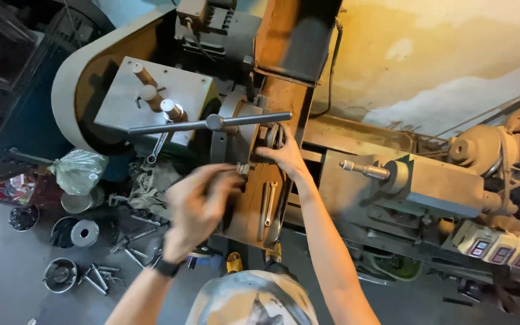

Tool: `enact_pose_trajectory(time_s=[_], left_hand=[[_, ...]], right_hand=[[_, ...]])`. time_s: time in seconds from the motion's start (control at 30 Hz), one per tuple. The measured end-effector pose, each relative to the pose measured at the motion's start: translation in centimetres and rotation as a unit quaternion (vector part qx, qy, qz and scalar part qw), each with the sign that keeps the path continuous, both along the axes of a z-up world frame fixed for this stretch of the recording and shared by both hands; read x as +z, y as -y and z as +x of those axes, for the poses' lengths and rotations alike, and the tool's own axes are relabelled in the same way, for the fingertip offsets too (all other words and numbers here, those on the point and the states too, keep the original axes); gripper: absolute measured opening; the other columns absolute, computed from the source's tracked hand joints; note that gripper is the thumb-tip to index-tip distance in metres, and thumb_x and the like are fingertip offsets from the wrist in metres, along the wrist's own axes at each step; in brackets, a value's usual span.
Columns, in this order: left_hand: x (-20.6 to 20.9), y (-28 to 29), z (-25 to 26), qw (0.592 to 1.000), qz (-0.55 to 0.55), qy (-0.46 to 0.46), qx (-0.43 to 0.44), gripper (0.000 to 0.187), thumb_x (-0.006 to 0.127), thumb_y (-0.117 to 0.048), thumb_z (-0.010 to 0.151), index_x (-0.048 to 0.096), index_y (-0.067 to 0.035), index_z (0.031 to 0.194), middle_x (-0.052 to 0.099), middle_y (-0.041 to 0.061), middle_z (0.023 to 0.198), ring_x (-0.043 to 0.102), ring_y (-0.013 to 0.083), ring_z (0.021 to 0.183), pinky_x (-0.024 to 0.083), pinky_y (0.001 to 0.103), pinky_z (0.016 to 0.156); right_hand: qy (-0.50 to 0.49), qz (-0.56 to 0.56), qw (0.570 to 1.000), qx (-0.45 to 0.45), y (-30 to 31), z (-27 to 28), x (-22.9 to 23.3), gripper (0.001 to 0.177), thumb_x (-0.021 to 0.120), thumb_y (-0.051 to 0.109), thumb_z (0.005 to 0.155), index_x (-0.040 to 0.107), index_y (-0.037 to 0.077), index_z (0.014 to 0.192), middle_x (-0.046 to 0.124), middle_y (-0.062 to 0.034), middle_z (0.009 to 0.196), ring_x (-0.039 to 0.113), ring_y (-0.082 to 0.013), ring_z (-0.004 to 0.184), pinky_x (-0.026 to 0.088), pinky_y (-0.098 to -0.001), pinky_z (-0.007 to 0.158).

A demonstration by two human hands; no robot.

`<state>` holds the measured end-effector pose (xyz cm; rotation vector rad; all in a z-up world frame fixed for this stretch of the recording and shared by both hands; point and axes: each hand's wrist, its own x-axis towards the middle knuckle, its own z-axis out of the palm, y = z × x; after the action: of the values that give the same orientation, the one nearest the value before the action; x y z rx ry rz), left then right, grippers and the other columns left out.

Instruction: The person operates a metal lathe, using a wrench to tighten the chuck and a dial indicator to measure runout. They wipe the chuck with a cloth and repeatedly rotate the chuck while monitoring the indicator to check alignment.

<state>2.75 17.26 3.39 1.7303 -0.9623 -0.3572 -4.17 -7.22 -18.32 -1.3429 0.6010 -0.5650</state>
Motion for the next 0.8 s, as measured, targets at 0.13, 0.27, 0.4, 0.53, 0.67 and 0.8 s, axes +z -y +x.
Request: enact_pose_trajectory(time_s=[0.13,0.27,0.4,0.53,0.67,0.8], left_hand=[[6.3,-0.5,4.7,0.853,-0.053,0.512,0.086,0.031,0.071,-0.016,0.093,0.063,-0.001,0.119,0.072,0.021,0.107,0.066,0.0372,0.100,0.050,0.044,0.093],[3.4,0.1,7.2,0.793,0.112,0.590,0.107,0.038,0.069,-0.025,0.086,0.058,-0.003,0.115,0.070,0.016,0.094,0.067,0.0336,0.090,0.050,0.051,0.081],[-2.5,-1.2,2.9,0.926,0.291,0.233,0.066,0.028,0.064,-0.029,0.108,0.055,-0.005,0.098,0.058,0.010,0.063,0.057,0.0274,0.054,0.041,0.041,0.049],[-0.7,3.2,0.0,0.987,0.101,-0.117,0.034,0.029,0.061,-0.027,0.105,0.056,-0.002,0.090,0.053,0.000,0.062,0.048,0.0108,0.050,0.039,0.030,0.041],[1.3,5.3,2.2,0.881,-0.032,-0.471,-0.034,0.022,0.054,-0.024,0.105,0.059,-0.004,0.098,0.040,-0.005,0.061,0.035,0.0059,0.045,0.026,0.025,0.039],[3.1,4.6,4.3,0.916,0.022,-0.395,-0.067,0.026,0.052,-0.023,0.108,0.064,0.000,0.105,0.044,-0.004,0.063,0.034,0.0045,0.047,0.026,0.024,0.041]], right_hand=[[-0.022,-0.050,0.998,0.000,0.0,0.3,-1.2,0.107,0.095,0.012,0.069,0.033,-0.004,0.155,0.054,-0.0203,0.147,0.055,-0.0252,0.132,0.046,-0.0357,0.110],[-0.017,-0.002,1.000,0.003,-0.3,0.0,0.6,0.108,0.090,0.011,0.065,0.031,-0.003,0.154,0.057,-0.0197,0.141,0.060,-0.0252,0.123,0.052,-0.0368,0.103],[-0.026,-0.040,0.999,-0.014,-0.3,0.7,0.3,0.102,0.091,0.010,0.068,0.034,-0.004,0.151,0.061,-0.0199,0.135,0.062,-0.0243,0.121,0.053,-0.0343,0.101],[-0.012,-0.005,1.000,-0.018,-0.7,0.4,0.6,0.098,0.089,0.009,0.068,0.036,-0.003,0.149,0.064,-0.0207,0.130,0.065,-0.0249,0.115,0.056,-0.0341,0.096],[0.014,0.107,0.994,-0.037,-0.8,-0.8,1.1,0.097,0.088,0.010,0.065,0.040,0.000,0.148,0.063,-0.0206,0.127,0.066,-0.0264,0.108,0.060,-0.0371,0.088],[-0.033,0.014,0.994,-0.100,-2.6,-4.0,-0.7,0.097,0.092,0.019,0.066,0.043,0.000,0.148,0.061,-0.0147,0.136,0.062,-0.0227,0.119,0.056,-0.0355,0.097]])
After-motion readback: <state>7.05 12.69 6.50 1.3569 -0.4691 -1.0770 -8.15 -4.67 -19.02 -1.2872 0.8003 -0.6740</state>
